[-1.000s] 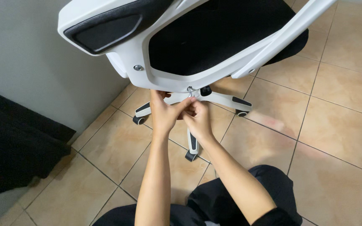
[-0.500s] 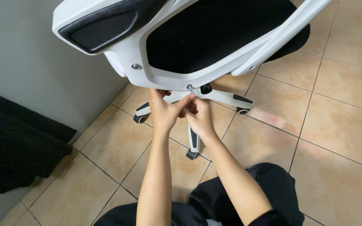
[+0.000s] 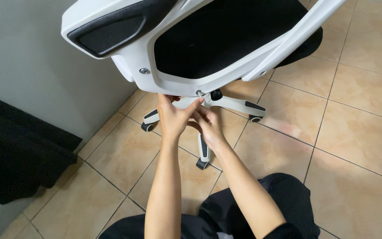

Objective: The person sits on the floor and uses an Allen key to tighten multiple screws on the underside of an office chair, securing the backrest frame to the seat base. The person works methodically on each screw location around the chair's perimeter.

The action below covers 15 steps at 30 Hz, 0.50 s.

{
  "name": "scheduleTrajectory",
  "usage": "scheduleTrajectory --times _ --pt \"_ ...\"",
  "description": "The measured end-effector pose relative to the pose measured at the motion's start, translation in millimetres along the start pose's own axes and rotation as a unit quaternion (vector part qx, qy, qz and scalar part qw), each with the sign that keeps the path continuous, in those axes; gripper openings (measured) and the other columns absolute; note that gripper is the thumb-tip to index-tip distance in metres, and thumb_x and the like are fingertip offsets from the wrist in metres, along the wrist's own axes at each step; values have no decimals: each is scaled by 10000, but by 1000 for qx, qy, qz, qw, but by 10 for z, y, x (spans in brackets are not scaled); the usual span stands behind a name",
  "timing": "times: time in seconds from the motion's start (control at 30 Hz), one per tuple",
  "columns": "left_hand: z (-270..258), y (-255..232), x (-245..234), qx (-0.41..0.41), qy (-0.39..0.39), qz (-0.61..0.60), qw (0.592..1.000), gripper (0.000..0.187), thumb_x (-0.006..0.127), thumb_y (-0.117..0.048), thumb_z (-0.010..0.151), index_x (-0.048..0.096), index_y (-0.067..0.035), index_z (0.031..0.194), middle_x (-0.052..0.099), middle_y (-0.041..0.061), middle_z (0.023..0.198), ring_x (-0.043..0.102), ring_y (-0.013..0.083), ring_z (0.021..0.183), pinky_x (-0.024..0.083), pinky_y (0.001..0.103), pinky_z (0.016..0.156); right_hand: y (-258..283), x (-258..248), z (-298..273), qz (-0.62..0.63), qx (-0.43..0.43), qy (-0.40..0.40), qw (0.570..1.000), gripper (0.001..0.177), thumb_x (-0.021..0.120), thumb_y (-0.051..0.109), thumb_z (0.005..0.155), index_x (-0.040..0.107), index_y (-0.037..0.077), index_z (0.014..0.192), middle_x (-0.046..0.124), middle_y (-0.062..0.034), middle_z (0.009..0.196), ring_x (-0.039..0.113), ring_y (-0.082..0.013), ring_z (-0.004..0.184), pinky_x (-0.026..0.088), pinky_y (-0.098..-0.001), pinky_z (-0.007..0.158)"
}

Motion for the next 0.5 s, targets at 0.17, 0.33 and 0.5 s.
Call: scheduleTrajectory --times 0.17,0.33,0.5 --pt "48 46 -13 0 19 -1 1000 647 957 -292 715 554 -2 1131 684 93 977 606 188 864 509 330 780 653 -145 0 -305 -153 62 938 202 640 123 1041 760 -39 1049 647 -15 758 592 -115 716 498 -284 679" --pt "60 257 62 -57 57 -149 986 459 766 -305 953 564 -5 1236 681 55 1056 605 154 941 503 304 887 1871 321 -288 -658 -336 138 660 121 729 122 902 783 46 977 724 -81 864 699 -239 785 539 -365 678" --pt "-23 527 -7 -32 109 -220 969 491 527 -284 1033 485 24 1412 604 111 1267 537 207 1149 400 341 1041 1941 1405 -308 -866 -345 242 268 32 742 141 747 752 129 718 715 -49 780 713 -244 823 552 -377 671"
Point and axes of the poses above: each hand's wrist, its own z-axis towards the middle knuckle, its own x-axis out of the palm, y = z × x, the point moved 9 cm from there along z, towards the middle knuckle
